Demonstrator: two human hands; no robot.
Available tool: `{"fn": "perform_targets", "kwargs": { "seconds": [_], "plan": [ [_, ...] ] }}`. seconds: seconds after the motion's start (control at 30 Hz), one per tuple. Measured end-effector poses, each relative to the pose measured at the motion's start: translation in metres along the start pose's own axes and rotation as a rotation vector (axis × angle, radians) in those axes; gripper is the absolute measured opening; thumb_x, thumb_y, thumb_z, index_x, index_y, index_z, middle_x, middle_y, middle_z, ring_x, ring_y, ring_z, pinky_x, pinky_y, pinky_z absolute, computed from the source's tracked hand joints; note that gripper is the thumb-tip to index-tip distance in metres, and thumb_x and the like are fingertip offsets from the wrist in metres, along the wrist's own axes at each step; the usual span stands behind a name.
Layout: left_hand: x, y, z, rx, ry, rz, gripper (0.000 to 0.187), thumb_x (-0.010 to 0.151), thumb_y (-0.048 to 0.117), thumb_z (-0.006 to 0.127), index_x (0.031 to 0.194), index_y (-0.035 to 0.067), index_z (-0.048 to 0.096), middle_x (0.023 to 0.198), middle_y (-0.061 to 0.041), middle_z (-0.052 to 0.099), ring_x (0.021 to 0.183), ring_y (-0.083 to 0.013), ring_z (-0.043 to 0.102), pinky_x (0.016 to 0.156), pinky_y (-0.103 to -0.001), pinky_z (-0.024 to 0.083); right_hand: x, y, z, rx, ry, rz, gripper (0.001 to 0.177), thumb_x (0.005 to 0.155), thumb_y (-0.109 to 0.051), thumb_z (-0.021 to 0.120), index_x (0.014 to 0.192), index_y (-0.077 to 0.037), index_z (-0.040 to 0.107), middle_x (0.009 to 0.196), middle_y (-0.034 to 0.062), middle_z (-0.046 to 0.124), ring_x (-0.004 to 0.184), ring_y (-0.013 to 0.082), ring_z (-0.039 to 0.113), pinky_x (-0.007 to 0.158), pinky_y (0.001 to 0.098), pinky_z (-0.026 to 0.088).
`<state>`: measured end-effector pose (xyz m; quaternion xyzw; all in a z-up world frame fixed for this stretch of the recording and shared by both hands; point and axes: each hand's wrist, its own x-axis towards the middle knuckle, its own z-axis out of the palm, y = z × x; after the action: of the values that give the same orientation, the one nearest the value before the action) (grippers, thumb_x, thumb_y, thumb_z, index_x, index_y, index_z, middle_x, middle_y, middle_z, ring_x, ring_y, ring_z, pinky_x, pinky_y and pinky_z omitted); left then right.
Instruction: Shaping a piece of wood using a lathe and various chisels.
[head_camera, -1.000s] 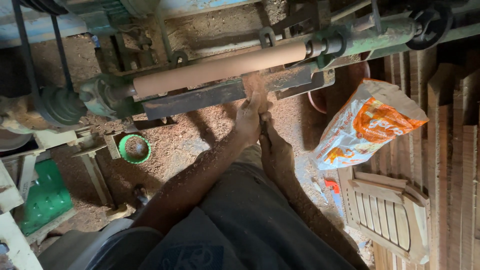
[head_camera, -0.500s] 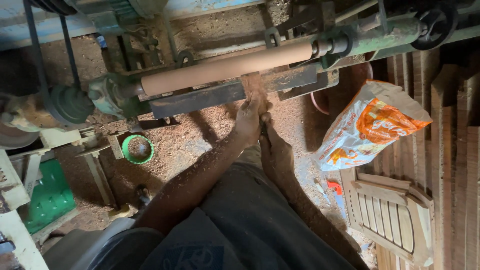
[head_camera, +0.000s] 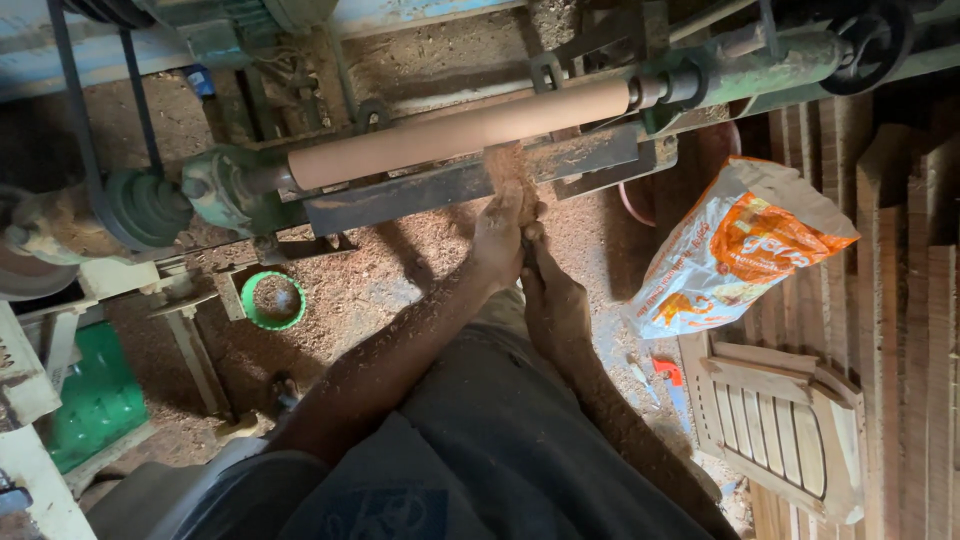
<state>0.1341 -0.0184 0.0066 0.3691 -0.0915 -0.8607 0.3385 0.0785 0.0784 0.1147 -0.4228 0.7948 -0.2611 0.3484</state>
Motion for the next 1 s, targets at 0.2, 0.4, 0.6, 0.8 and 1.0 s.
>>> {"fn": "perform_targets", "kwargs": {
  "seconds": [0.2,0.4,0.6,0.8,1.0],
  "plan": [
    [-0.007,0.008,0.0,0.006,0.068,-0.007,0.037,0.102,0.042,0.056,0.111,0.007,0.052,0.088,-0.008,0.063,0.06,-0.0129,0.052,0.055,-0.039,0.057,-0.001,-0.014,-0.001,-0.037,-0.101,0.149,0.051,0.102,-0.02,0.053,0.152,-0.013,0.047,0.082,0.0232,0.073,0.071,0.0322,0.076,0.066,0.0438,0.059],
    [-0.005,0.004,-0.015,0.022,-0.027,0.079,0.038,0.103,0.041,0.058,0.118,0.007,0.053,0.09,-0.008,0.063,0.062,-0.0125,0.052,0.056,-0.039,0.058,-0.005,-0.006,0.012,0.044,-0.002,-0.043,0.047,0.102,-0.017,0.054,0.148,-0.008,0.051,0.09,0.0249,0.073,0.08,0.0358,0.076,0.069,0.0458,0.059],
    [-0.007,0.006,-0.014,0.094,0.053,0.023,0.042,0.102,0.046,0.06,0.113,0.005,0.056,0.09,-0.01,0.065,0.058,-0.0144,0.054,0.05,-0.037,0.056,-0.004,-0.014,0.009,0.019,-0.028,0.035,0.044,0.104,-0.019,0.054,0.146,-0.01,0.052,0.086,0.024,0.072,0.075,0.0345,0.075,0.065,0.0452,0.058],
    [-0.007,0.007,-0.009,0.023,0.039,0.088,0.038,0.102,0.043,0.062,0.111,0.006,0.059,0.087,-0.01,0.063,0.056,-0.0118,0.052,0.048,-0.035,0.056,-0.005,-0.01,0.01,0.049,-0.024,-0.002,0.044,0.102,-0.017,0.053,0.146,-0.009,0.054,0.08,0.0231,0.07,0.07,0.0315,0.075,0.063,0.0436,0.058],
    [0.002,-0.007,-0.024,-0.062,0.074,0.073,0.028,0.094,0.036,0.061,0.112,0.017,0.05,0.09,-0.009,0.069,0.062,-0.0147,0.059,0.056,-0.04,0.06,-0.005,0.003,0.02,0.02,0.041,-0.107,0.047,0.101,-0.015,0.056,0.148,-0.007,0.053,0.087,0.0242,0.072,0.077,0.0336,0.075,0.066,0.0449,0.058]
  ]
}}
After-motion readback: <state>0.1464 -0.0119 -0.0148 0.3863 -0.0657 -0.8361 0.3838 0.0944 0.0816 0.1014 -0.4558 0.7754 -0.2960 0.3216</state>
